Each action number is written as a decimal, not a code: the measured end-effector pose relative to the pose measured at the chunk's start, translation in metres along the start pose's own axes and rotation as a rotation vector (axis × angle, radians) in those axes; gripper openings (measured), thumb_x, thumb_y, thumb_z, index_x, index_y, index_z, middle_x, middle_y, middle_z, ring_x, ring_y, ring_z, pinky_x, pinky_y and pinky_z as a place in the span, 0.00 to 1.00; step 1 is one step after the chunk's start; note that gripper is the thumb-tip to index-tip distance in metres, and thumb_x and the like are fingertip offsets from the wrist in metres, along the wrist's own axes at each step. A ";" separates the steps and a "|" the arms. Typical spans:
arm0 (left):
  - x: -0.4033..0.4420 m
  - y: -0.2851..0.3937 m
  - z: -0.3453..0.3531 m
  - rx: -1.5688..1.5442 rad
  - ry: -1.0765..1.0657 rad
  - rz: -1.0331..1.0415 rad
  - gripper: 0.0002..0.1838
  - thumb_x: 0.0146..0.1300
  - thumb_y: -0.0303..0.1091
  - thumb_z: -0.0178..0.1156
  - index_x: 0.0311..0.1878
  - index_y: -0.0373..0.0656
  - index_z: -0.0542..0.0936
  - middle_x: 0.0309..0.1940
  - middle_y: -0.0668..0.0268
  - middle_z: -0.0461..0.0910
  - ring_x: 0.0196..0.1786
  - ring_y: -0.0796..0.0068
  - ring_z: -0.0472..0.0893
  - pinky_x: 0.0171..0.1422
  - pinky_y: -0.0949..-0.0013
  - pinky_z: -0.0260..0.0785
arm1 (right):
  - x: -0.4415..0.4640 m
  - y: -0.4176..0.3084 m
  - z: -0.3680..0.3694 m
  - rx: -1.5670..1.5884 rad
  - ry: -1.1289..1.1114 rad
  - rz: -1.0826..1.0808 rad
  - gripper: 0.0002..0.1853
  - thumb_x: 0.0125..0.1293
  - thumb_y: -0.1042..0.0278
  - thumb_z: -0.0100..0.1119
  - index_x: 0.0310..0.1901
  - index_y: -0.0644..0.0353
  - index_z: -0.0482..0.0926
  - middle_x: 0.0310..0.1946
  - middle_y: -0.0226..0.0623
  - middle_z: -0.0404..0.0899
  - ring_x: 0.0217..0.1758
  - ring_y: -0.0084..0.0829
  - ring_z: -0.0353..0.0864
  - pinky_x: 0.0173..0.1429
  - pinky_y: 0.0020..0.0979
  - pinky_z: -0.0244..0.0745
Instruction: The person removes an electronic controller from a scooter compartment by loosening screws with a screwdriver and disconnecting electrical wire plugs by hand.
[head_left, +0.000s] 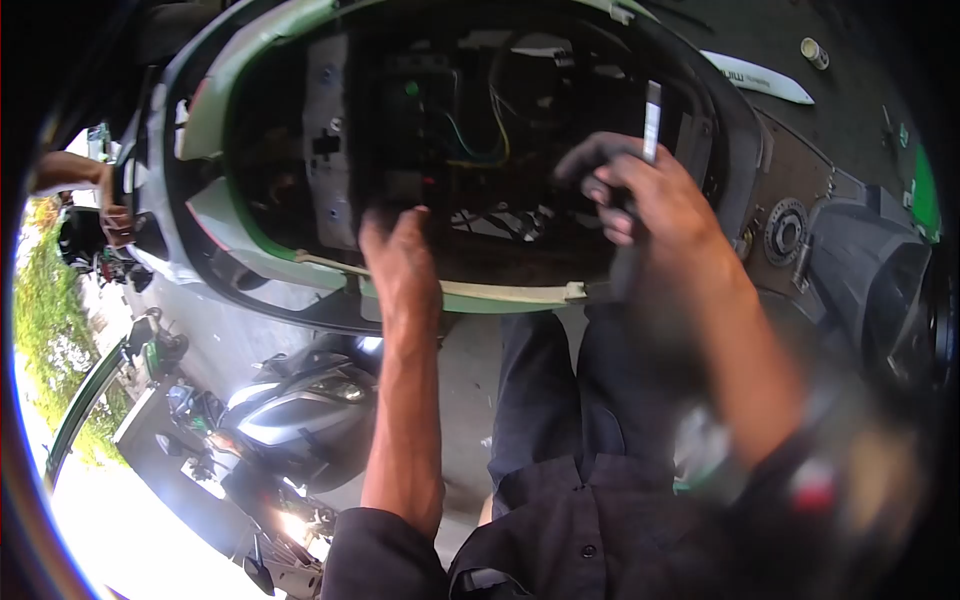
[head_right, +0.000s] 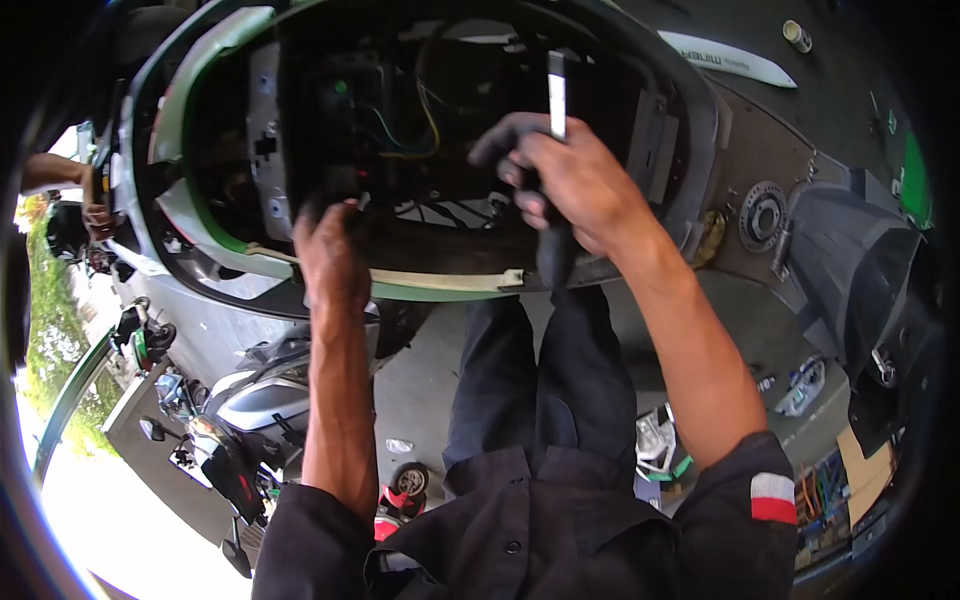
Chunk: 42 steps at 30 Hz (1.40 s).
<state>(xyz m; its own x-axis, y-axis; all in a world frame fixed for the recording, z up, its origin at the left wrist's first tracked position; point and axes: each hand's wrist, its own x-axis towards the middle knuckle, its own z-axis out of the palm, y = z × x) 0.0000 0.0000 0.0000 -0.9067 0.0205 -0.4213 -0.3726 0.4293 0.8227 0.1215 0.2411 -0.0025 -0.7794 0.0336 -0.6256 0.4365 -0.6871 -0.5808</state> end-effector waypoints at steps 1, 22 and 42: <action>-0.005 0.008 0.002 -0.085 0.048 0.025 0.26 0.63 0.23 0.57 0.66 0.31 0.73 0.47 0.61 0.79 0.48 0.71 0.78 0.56 0.70 0.72 | 0.004 0.000 0.006 -0.042 0.001 0.022 0.13 0.70 0.73 0.44 0.42 0.67 0.82 0.24 0.28 0.72 0.16 0.16 0.66 0.19 0.23 0.65; -0.031 0.061 -0.034 0.792 -0.575 0.278 0.17 0.72 0.28 0.56 0.61 0.34 0.80 0.57 0.48 0.82 0.60 0.53 0.82 0.66 0.59 0.71 | 0.091 0.084 0.036 -0.654 0.081 0.300 0.17 0.64 0.62 0.58 0.34 0.74 0.81 0.21 0.48 0.80 0.22 0.36 0.80 0.31 0.40 0.74; 0.003 0.026 -0.005 0.852 -0.383 0.431 0.13 0.67 0.31 0.61 0.51 0.34 0.79 0.44 0.46 0.82 0.50 0.41 0.79 0.55 0.47 0.71 | 0.074 0.096 0.038 -0.488 0.056 0.098 0.19 0.64 0.56 0.69 0.32 0.68 0.81 0.17 0.31 0.74 0.22 0.23 0.72 0.29 0.33 0.68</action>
<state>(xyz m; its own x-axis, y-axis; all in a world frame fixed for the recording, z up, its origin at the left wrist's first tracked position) -0.0134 0.0061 0.0218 -0.7509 0.5468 -0.3703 0.3687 0.8123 0.4520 0.0886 0.1502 -0.0846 -0.7046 0.0334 -0.7088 0.6765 -0.2697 -0.6852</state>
